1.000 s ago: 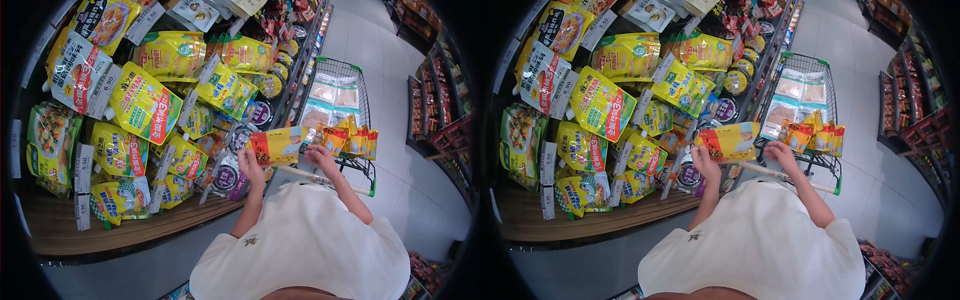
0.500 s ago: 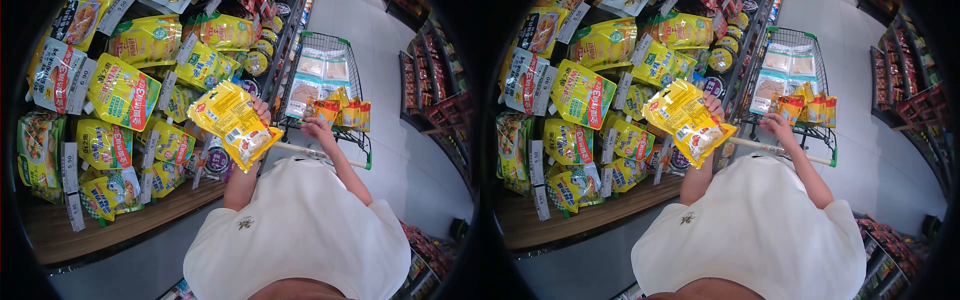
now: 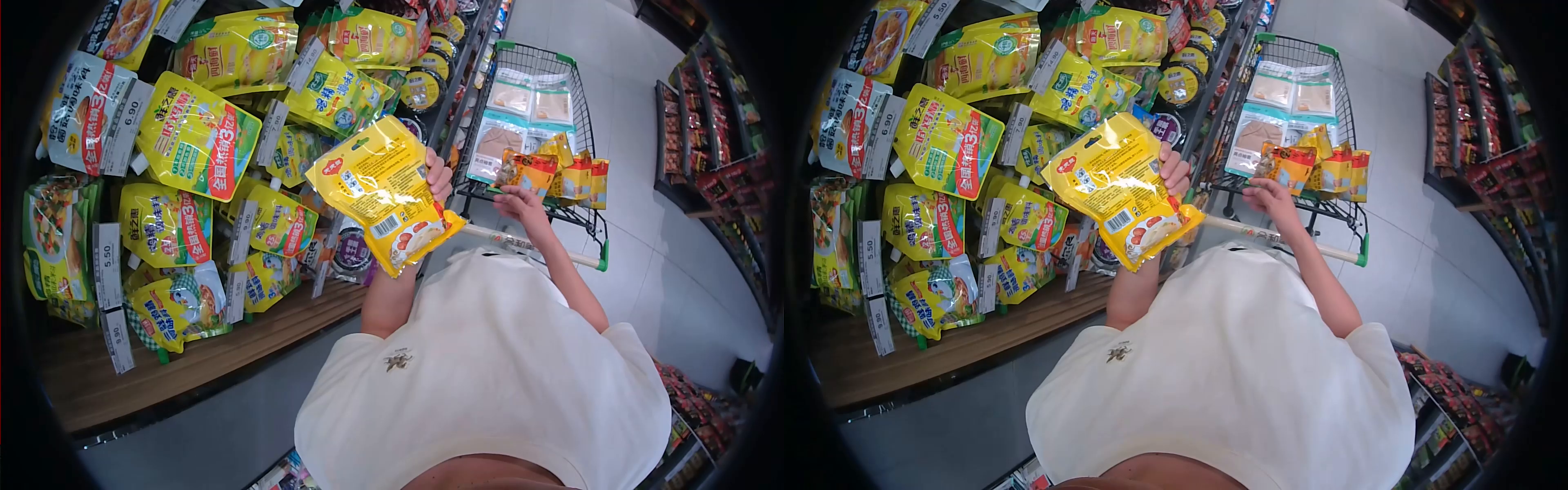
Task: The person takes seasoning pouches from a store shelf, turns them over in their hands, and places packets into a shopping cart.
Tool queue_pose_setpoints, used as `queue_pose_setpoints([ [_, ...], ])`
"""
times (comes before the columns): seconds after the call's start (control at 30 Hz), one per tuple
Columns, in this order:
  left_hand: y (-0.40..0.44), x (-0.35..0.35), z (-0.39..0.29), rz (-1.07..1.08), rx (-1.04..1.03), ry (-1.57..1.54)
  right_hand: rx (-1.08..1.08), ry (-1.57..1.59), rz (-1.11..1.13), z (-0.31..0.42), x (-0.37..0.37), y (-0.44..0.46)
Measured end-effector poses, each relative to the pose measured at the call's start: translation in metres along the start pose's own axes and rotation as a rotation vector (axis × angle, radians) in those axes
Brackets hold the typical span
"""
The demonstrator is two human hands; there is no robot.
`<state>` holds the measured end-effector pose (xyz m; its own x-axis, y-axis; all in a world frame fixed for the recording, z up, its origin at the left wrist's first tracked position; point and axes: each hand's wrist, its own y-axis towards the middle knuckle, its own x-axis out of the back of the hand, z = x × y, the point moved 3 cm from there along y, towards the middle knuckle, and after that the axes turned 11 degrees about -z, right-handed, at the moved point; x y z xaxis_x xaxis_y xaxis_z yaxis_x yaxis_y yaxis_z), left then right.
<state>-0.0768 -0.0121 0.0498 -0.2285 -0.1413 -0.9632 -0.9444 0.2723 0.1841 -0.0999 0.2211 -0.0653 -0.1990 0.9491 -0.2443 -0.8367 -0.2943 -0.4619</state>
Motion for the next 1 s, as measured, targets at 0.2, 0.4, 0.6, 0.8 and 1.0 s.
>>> queue_pose_setpoints([
  [0.2, -0.001, 0.003, 0.002, 0.060, 0.054, -0.044, -0.005, 0.005, 0.004, 0.000, -0.004, 0.000],
  [0.4, -0.007, -0.006, 0.010, 0.083, 0.088, -0.055, 0.000, 0.008, 0.004, -0.002, -0.004, 0.004],
  [0.6, -0.009, -0.006, 0.010, 0.101, 0.120, -0.029, 0.006, 0.017, -0.010, 0.002, -0.005, 0.004],
  [0.8, -0.014, 0.000, 0.011, 0.095, 0.120, -0.037, 0.007, 0.004, -0.014, 0.006, -0.007, 0.005],
  [1.0, -0.023, 0.014, 0.012, 0.095, 0.130, -0.085, 0.000, -0.001, -0.016, 0.005, -0.005, 0.007],
])
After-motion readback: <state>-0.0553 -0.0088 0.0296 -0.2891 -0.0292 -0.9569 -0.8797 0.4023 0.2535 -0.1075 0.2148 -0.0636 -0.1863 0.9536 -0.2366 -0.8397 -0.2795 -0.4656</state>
